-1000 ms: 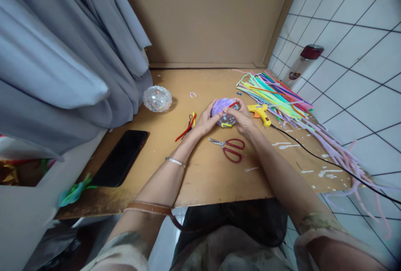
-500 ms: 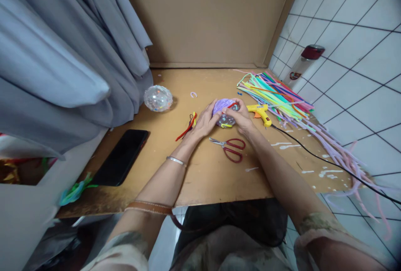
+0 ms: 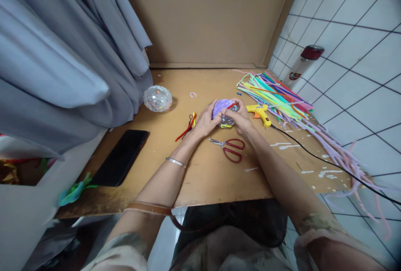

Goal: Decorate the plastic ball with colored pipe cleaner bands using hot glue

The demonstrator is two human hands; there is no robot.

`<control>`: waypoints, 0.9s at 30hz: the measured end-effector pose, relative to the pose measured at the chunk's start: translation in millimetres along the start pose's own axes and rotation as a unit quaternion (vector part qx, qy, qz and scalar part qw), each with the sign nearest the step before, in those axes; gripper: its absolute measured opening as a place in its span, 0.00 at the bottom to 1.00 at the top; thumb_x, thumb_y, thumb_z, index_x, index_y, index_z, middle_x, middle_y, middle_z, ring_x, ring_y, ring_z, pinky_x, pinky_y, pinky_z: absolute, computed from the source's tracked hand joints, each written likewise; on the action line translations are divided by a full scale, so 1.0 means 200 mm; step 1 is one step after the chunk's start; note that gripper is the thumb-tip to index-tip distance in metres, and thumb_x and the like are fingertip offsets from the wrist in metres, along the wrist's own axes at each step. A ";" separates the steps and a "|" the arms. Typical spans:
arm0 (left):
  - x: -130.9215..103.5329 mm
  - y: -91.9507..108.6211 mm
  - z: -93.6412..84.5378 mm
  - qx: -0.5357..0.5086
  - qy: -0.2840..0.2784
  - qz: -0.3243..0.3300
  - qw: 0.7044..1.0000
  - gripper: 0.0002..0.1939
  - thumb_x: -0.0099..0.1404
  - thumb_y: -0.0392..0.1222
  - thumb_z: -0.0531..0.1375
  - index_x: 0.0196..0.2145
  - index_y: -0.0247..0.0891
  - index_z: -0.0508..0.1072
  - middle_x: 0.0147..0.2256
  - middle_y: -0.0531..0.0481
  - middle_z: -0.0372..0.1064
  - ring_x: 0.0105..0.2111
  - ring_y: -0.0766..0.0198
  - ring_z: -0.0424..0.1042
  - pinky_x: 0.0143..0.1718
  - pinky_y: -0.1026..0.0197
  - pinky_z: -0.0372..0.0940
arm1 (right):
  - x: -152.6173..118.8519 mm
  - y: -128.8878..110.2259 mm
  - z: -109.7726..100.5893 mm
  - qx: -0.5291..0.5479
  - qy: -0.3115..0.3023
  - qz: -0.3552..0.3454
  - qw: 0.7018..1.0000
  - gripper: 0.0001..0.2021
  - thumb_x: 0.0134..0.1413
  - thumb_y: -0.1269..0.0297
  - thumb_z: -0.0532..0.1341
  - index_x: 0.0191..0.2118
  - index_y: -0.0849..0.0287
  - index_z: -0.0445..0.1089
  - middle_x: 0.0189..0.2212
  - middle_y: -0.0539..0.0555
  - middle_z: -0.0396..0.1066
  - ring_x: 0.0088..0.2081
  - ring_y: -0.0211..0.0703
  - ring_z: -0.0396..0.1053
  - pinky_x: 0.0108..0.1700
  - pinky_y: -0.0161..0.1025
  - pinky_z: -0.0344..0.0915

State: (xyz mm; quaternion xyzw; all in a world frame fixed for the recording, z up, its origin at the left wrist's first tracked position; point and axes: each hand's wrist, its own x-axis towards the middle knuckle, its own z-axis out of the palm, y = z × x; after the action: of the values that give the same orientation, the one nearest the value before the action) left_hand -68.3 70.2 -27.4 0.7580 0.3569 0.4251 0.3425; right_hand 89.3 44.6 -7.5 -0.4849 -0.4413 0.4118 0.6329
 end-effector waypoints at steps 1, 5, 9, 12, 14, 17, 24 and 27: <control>0.00 0.00 0.00 0.003 0.001 0.001 1.000 0.36 0.65 0.56 0.58 0.65 0.34 0.62 0.66 0.35 0.61 0.66 0.42 0.60 0.69 0.41 0.53 | 0.00 0.00 0.00 -0.001 0.002 -0.001 1.000 0.31 0.24 0.58 0.75 0.41 0.51 0.64 0.37 0.46 0.69 0.40 0.42 0.69 0.48 0.43 0.68; 0.01 0.00 0.01 0.028 -0.003 0.007 1.000 0.35 0.65 0.53 0.58 0.65 0.32 0.62 0.66 0.33 0.61 0.66 0.43 0.61 0.68 0.41 0.54 | 0.01 0.01 0.00 -0.004 0.000 -0.007 1.000 0.31 0.25 0.58 0.74 0.40 0.51 0.64 0.37 0.45 0.69 0.40 0.42 0.68 0.48 0.43 0.68; 0.01 0.01 0.01 0.063 -0.010 0.018 0.998 0.36 0.66 0.52 0.56 0.66 0.30 0.60 0.66 0.31 0.60 0.66 0.45 0.61 0.68 0.42 0.55 | 0.01 0.01 -0.01 -0.002 -0.006 -0.008 1.000 0.31 0.25 0.58 0.74 0.41 0.51 0.63 0.37 0.46 0.69 0.40 0.42 0.68 0.48 0.43 0.68; 0.01 0.01 0.00 0.078 -0.016 0.027 0.996 0.35 0.67 0.51 0.55 0.66 0.31 0.59 0.66 0.32 0.59 0.66 0.45 0.61 0.68 0.41 0.55 | 0.01 0.01 -0.01 0.006 -0.006 0.001 1.000 0.31 0.25 0.58 0.75 0.41 0.51 0.63 0.36 0.45 0.69 0.39 0.42 0.69 0.48 0.43 0.69; 0.01 0.02 0.00 0.084 -0.020 0.031 0.996 0.35 0.66 0.50 0.55 0.66 0.30 0.59 0.66 0.31 0.59 0.66 0.45 0.61 0.68 0.40 0.55 | 0.01 0.00 -0.01 0.007 -0.008 0.003 1.000 0.31 0.25 0.58 0.74 0.40 0.51 0.63 0.36 0.45 0.69 0.39 0.42 0.69 0.48 0.43 0.69; 0.00 0.03 -0.01 0.084 -0.027 0.040 0.995 0.36 0.65 0.48 0.56 0.67 0.30 0.58 0.67 0.31 0.58 0.66 0.44 0.61 0.67 0.40 0.56 | 0.01 0.00 -0.02 0.004 -0.007 0.006 1.000 0.30 0.27 0.58 0.74 0.41 0.51 0.62 0.36 0.45 0.69 0.38 0.42 0.68 0.46 0.44 0.68; -0.01 0.02 -0.01 0.015 -0.023 0.029 0.999 0.36 0.63 0.44 0.58 0.67 0.34 0.59 0.68 0.36 0.57 0.67 0.45 0.59 0.69 0.42 0.53 | 0.01 0.00 -0.01 0.010 -0.006 0.009 1.000 0.31 0.25 0.58 0.74 0.41 0.51 0.62 0.36 0.46 0.68 0.38 0.42 0.68 0.47 0.44 0.68; -0.01 0.00 -0.01 -0.039 -0.018 0.014 0.999 0.35 0.63 0.45 0.59 0.66 0.38 0.61 0.68 0.41 0.58 0.67 0.46 0.59 0.70 0.42 0.52 | 0.01 -0.01 -0.01 0.011 -0.003 0.014 1.000 0.32 0.25 0.58 0.74 0.41 0.52 0.62 0.37 0.46 0.68 0.38 0.42 0.68 0.47 0.45 0.68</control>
State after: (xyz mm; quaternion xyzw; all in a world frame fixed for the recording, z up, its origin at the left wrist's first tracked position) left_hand -71.6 68.2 -26.7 0.7563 0.3235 0.4299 0.3723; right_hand 91.3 44.9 -6.5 -0.4825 -0.4317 0.4274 0.6310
